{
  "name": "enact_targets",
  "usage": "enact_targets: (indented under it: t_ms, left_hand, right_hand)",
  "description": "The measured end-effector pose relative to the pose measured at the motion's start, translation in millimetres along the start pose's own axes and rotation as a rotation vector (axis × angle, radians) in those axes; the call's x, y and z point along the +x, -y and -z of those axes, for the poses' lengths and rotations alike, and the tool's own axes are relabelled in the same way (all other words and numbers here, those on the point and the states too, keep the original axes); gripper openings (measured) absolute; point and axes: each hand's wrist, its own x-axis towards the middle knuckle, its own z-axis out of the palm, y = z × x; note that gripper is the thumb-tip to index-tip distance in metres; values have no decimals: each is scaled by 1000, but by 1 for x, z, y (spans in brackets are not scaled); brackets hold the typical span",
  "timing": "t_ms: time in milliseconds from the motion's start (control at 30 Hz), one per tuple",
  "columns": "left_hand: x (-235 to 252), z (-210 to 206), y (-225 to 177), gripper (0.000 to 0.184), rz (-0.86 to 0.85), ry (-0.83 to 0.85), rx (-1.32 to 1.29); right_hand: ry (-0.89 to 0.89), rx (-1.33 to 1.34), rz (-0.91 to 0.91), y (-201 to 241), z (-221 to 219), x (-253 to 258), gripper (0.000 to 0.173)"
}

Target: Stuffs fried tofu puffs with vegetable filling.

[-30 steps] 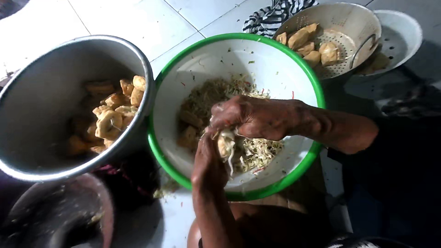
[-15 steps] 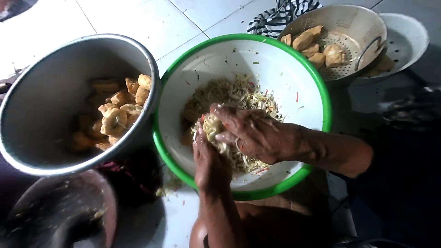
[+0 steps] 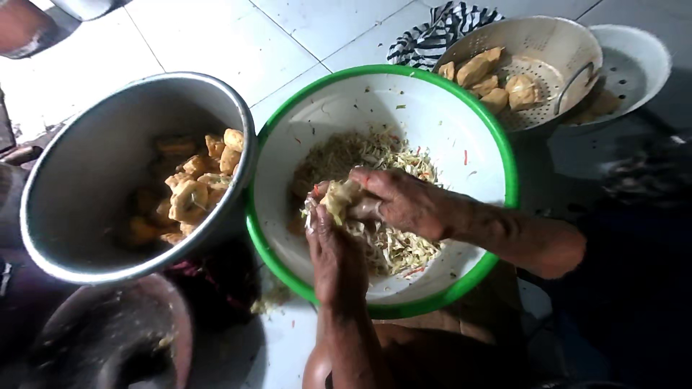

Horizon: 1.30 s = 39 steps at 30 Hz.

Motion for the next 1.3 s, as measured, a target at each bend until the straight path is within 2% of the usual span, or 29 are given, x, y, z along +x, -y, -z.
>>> enact_targets:
  t_ms: [133, 200, 267, 433, 600, 667, 700, 800, 900, 967, 1067, 1100, 1200, 1300]
  left_hand:
    - [2, 3, 1, 31, -12, 56, -80]
    - [1, 2, 2, 29, -16, 76, -69]
    - [1, 3, 2, 28, -27, 89, -98]
    - [0, 4, 1, 31, 0, 16, -142]
    - [-4, 8, 4, 27, -57, 73, 26]
    - [-5, 7, 2, 27, -18, 60, 113]
    - [-5, 7, 1, 27, 3, 56, 137]
    - [-2, 5, 1, 27, 22, 64, 107]
    - [0, 7, 3, 29, -11, 76, -31]
    - [1, 8, 2, 29, -1, 41, -38]
    - [3, 9, -1, 26, 25, 76, -91]
    - [2, 8, 0, 24, 26, 74, -114]
    - [0, 5, -1, 25, 37, 60, -91]
    - [0, 7, 0, 23, 15, 85, -131]
  right_hand:
    - [-96, 182, 101, -4, 12, 6, 28]
    - [-130, 98, 105, -4, 11, 14, 27]
    - [-76, 3, 104, -2, 7, 18, 27]
    - [-36, -181, 148, -2, -9, 4, 23]
    - [-95, -456, 115, 11, -17, 0, 39]
    - [-51, -501, 102, 15, -14, 5, 42]
    - [-1, -465, 76, 17, -10, 7, 42]
    - [128, -215, 11, 8, 2, 16, 26]
    - [114, 135, 42, -8, 9, 14, 19]
    - [53, 165, 114, -11, 7, 3, 28]
    - [16, -166, 167, -2, -1, -13, 61]
    - [-15, -239, 185, 0, -5, -16, 63]
    - [-152, -233, 216, -3, -15, -11, 44]
    - [-139, -203, 222, -2, -14, -7, 34]
